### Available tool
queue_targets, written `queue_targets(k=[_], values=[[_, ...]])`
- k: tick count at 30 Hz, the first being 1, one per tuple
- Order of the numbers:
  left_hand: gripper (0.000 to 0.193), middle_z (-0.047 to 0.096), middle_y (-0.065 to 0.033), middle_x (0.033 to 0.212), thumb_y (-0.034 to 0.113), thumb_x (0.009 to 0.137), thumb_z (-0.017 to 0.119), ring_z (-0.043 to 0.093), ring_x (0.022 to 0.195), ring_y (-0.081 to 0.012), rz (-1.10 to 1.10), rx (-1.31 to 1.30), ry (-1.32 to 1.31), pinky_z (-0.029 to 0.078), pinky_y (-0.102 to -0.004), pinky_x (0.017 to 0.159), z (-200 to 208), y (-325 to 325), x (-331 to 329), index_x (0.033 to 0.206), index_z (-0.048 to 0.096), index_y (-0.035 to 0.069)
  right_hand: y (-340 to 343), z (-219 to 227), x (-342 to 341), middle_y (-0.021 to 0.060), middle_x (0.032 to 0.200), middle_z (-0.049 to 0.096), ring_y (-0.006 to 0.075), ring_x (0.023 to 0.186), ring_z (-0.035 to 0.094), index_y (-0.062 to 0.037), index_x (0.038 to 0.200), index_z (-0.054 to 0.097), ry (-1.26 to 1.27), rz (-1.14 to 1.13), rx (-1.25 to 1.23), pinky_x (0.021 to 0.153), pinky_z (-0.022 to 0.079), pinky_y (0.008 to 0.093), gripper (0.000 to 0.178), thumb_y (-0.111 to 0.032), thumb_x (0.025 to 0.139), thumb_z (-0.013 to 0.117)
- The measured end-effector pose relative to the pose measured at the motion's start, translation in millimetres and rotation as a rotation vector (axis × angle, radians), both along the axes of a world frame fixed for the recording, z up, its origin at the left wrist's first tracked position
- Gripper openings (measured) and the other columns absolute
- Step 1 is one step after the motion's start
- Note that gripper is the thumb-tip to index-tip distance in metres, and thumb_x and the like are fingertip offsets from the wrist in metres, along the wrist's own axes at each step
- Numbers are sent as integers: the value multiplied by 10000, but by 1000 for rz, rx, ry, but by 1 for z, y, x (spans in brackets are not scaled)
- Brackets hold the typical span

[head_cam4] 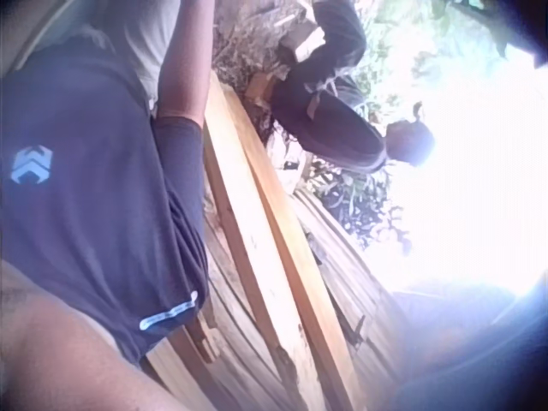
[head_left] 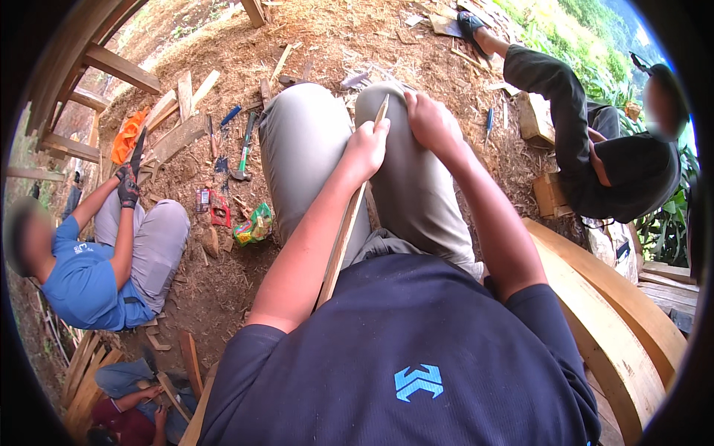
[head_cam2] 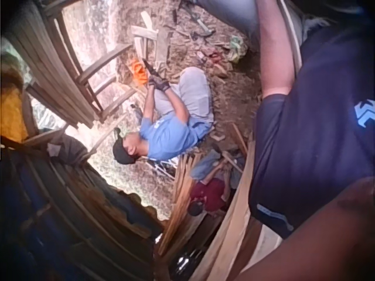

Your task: The person sits on the ground and uses a knife to shave thin strips from a long wooden stick held between their legs. The person repeatedly scrapes the blade along the wood to create shavings.

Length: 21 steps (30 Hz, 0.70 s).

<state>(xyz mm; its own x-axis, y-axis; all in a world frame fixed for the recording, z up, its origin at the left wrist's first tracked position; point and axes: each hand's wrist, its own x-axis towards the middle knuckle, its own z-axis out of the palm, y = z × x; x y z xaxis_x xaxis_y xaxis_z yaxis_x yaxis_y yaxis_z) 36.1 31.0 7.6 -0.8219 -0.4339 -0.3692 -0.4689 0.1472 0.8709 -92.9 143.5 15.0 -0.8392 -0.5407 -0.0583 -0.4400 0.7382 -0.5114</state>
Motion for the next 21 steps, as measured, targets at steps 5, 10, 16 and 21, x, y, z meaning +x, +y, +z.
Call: queue_targets(k=[5, 10, 16, 21], values=[[521, 561, -75, 682, 465, 1041, 445, 557, 634, -192, -22, -141, 209, 459, -349, 611, -23, -1, 2, 828, 548, 0, 40, -8, 13, 267, 1007, 679, 442, 969, 654, -2, 1052, 657, 45, 163, 73, 872, 507, 518, 474, -383, 1059, 376], [515, 581, -88, 719, 455, 1040, 446, 566, 668, -203, 35, -79, 69, 468, -360, 648, -13, 4, 0, 861, 557, -14, 59, -4, 10, 244, 1002, 658, 433, 895, 653, 20, 1143, 606, 86, 353, 171, 806, 524, 511, 339, -227, 1075, 383], [517, 573, -86, 703, 457, 1039, 438, 561, 657, -211, 47, -89, 100, 467, -366, 640, -20, 3, -1, 863, 555, -16, 60, 9, 6, 258, 973, 674, 439, 920, 657, 13, 1052, 648, 58, 372, 158, 851, 515, 513, 416, -315, 1064, 393], [540, 605, -132, 727, 461, 1040, 424, 598, 688, -258, 20, -90, 83, 485, -392, 668, -14, 3, -1, 899, 569, -40, 68, 14, 10, 258, 916, 680, 434, 865, 669, 20, 941, 659, 278, 519, 203, 766, 535, 527, 460, -338, 1068, 401]])
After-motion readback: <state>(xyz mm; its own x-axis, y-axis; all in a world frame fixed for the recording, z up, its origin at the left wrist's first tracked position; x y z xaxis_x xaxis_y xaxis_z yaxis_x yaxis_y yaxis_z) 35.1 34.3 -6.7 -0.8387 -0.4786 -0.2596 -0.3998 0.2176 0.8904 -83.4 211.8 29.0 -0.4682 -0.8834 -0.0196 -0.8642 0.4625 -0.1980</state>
